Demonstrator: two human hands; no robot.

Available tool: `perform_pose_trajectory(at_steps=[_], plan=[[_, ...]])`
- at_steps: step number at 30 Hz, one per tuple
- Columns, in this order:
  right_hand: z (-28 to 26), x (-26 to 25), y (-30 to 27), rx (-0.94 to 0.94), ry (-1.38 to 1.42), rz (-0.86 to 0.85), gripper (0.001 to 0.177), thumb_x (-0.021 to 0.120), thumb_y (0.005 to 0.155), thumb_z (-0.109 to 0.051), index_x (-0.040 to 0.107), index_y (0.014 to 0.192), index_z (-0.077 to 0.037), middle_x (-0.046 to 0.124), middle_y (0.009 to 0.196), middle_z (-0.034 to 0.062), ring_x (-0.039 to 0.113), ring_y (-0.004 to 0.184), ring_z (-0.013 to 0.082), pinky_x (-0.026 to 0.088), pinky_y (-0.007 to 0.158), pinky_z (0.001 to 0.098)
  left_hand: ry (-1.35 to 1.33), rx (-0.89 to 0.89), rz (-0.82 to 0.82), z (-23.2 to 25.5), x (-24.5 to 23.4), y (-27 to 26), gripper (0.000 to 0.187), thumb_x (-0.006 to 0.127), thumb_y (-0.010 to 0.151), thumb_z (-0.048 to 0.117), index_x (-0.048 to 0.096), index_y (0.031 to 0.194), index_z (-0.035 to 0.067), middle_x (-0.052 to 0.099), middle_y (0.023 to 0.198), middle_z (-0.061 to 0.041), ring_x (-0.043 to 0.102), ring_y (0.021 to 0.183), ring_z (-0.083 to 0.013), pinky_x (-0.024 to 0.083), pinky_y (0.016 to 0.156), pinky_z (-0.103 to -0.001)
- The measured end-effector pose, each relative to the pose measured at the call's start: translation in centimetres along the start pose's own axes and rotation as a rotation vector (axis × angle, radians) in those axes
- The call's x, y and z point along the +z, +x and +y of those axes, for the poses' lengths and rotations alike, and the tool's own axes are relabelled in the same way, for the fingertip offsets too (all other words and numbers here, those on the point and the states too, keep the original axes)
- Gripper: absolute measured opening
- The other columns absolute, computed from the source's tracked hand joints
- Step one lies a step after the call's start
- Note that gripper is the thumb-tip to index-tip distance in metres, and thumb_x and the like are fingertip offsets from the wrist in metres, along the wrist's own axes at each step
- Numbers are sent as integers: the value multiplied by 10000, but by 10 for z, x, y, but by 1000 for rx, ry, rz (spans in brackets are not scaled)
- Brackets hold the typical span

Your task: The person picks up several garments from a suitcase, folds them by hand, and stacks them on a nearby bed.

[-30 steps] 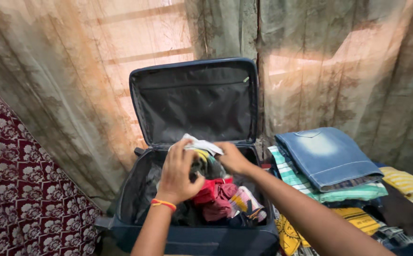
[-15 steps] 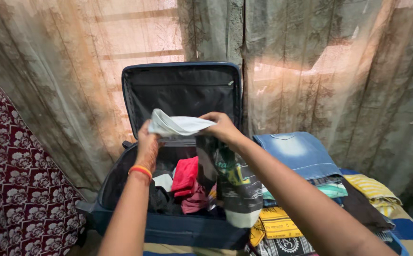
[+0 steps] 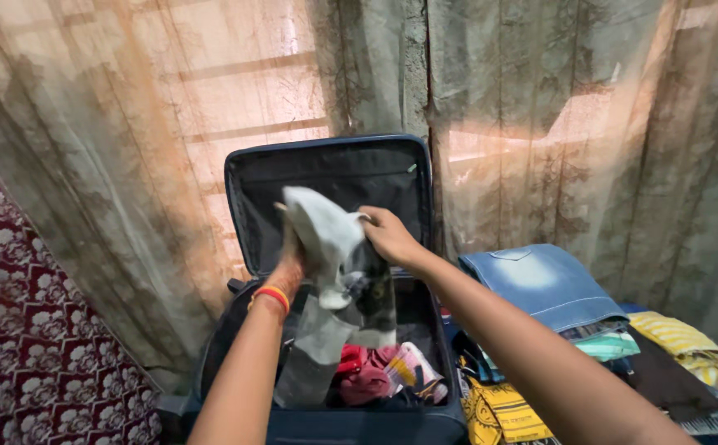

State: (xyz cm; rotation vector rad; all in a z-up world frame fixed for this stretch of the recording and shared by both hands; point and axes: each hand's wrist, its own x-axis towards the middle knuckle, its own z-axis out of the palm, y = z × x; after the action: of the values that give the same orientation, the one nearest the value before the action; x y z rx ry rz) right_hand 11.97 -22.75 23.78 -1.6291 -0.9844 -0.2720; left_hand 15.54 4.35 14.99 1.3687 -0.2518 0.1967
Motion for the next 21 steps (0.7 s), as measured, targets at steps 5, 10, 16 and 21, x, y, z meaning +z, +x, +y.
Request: perform_pose_trajectory(at_steps=[5, 10, 16, 21], plan=[[-37, 27, 3, 108, 8, 319, 234, 552, 994, -178, 695, 947, 0, 712, 816, 31, 620, 769, 104, 510, 721, 295, 348, -604, -146, -51, -28, -24, 635, 496, 961, 529, 572, 1465, 150, 654, 1418, -26, 580, 1273, -161, 431, 1041, -292], [-36, 21, -5, 255, 82, 441, 358, 521, 1052, -259, 715, 920, 12, 711, 785, 23, 633, 727, 113, 512, 706, 304, 352, -602, -358, -16, -4, -68, 607, 548, 953, 447, 539, 1480, 147, 635, 1433, -1, 573, 1282, -143, 431, 1058, -313], [-24, -9, -1, 174, 125, 315, 416, 558, 1064, -312, 747, 970, 46, 731, 832, 49, 622, 728, 123, 510, 689, 320, -34, -382, -224, 10, 45, -93, 574, 526, 979, 460, 568, 1442, 124, 642, 1370, -25, 590, 1204, -171, 461, 1015, -376], [-42, -13, -34, -9, -729, -71, 362, 611, 973, -334, 772, 1003, -10, 696, 802, 166, 536, 670, 91, 466, 659, 391, -427, -280, -104, 12, 40, -80, 481, 500, 964, 352, 647, 1302, 44, 698, 1247, -123, 674, 1092, -268, 557, 960, -432]])
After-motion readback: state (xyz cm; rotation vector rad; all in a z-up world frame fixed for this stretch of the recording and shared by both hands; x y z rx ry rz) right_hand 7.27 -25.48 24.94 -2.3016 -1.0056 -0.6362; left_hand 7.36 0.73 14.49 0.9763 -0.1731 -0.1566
